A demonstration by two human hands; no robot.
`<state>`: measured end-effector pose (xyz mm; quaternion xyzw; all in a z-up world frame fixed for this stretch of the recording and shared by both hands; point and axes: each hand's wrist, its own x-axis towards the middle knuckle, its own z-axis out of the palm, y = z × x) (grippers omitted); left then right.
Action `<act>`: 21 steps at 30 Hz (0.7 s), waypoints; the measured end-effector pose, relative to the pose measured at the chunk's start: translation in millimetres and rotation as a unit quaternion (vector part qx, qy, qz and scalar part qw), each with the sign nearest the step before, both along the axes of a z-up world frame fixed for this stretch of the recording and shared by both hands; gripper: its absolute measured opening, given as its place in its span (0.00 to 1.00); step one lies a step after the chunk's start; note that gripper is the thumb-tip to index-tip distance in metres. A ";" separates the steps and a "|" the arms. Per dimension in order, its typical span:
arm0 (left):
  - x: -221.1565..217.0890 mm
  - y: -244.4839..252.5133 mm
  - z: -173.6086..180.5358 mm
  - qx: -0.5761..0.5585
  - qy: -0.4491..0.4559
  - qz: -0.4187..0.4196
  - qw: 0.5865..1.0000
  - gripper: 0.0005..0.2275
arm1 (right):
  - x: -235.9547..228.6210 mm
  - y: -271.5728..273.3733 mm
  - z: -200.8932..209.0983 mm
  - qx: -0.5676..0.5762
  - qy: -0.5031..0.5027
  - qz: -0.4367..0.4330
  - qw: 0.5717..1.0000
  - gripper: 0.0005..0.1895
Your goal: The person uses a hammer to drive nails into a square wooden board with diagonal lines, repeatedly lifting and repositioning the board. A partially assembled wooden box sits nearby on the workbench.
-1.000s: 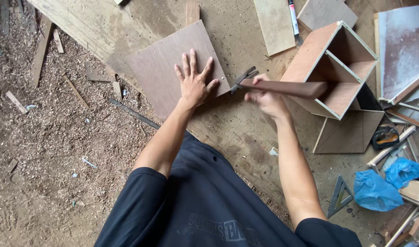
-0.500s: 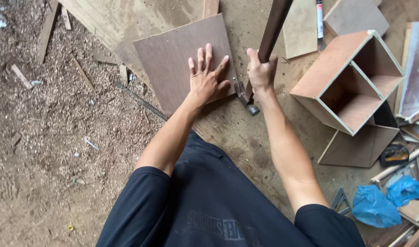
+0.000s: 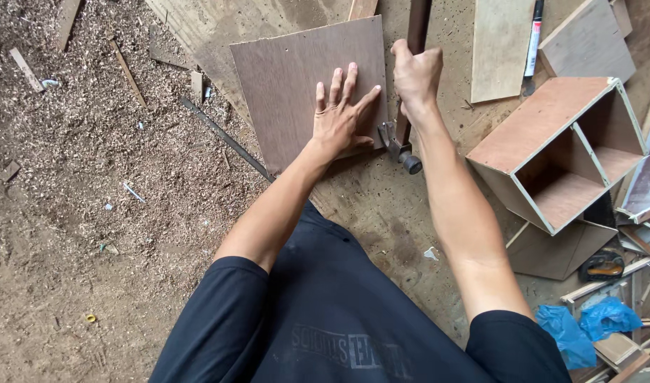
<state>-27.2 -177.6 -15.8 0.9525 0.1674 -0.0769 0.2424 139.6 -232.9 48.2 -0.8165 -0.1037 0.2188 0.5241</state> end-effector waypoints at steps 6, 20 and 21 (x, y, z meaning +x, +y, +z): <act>0.7 0.2 -3.3 0.005 0.016 0.003 1.000 0.57 | 2.0 3.4 1.4 -0.024 0.002 -0.007 1.000 0.20; -2.8 2.1 3.5 0.014 0.019 -0.003 1.000 0.57 | 4.6 0.2 12.1 0.031 0.048 -0.018 0.998 0.19; -1.4 2.0 3.1 0.015 0.014 0.001 1.000 0.57 | 7.9 -0.4 12.7 0.067 0.060 -0.019 0.996 0.17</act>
